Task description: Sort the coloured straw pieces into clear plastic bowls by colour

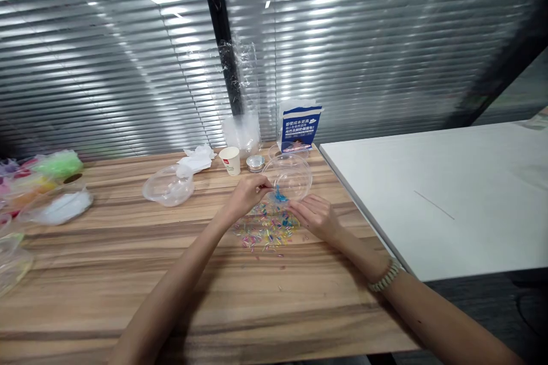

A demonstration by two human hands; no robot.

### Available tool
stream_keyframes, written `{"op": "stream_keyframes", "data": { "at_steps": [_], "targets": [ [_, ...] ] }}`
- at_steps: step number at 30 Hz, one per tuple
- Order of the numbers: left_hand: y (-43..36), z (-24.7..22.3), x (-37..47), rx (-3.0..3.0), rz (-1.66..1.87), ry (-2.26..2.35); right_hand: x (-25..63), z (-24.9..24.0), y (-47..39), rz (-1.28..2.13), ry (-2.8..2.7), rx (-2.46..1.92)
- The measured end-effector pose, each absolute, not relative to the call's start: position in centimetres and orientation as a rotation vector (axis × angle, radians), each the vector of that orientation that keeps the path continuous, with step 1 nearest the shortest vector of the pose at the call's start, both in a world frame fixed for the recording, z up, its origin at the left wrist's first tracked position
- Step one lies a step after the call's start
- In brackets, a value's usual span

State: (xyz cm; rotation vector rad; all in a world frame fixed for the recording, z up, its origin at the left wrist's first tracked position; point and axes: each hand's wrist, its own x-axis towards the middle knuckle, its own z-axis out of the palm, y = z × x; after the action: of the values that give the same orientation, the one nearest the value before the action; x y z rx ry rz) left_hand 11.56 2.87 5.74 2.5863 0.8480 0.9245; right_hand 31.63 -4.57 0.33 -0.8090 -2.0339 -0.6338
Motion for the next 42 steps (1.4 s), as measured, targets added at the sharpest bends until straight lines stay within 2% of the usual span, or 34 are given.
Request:
{"op": "stream_keyframes", "data": {
  "at_steps": [5,9,14,16,25,32,39,42],
  "targets": [
    [3.5,4.7,11.9,2.774,0.864,0.856,31.6,0.4,-4.4,-0.631,-2.027,-0.816],
    [4.0,5.8,11.1,2.707,0.875,0.886,31.9,0.2,-4.2,-0.637,-2.016,-0.817],
    [3.8,6.2,10.1,2.534,0.323,1.014,32.0,0.4,-4.4,-0.664,-1.977,-0.851],
    [3.7,5.4,10.3,2.530,0.242,1.045,32.0,0.5,-4.5,-0.674,-1.973,-0.859],
    [3.4,2.4,11.5,2.581,0.281,1.187,32.0,0.4,-4.4,-0.695,-1.967,-0.837],
    [3.3,4.2,10.7,2.609,0.379,1.214,32.1,0.4,-4.8,-0.654,-1.976,-0.884],
    [1.7,7.0,11.6,2.543,0.877,1.082,31.1,0.9,-5.9,-0.624,-2.009,-0.815],
    [1.3,7.0,11.8,2.560,0.932,0.895,30.6,1.1,-6.3,-0.631,-1.991,-0.780]
  ]
}}
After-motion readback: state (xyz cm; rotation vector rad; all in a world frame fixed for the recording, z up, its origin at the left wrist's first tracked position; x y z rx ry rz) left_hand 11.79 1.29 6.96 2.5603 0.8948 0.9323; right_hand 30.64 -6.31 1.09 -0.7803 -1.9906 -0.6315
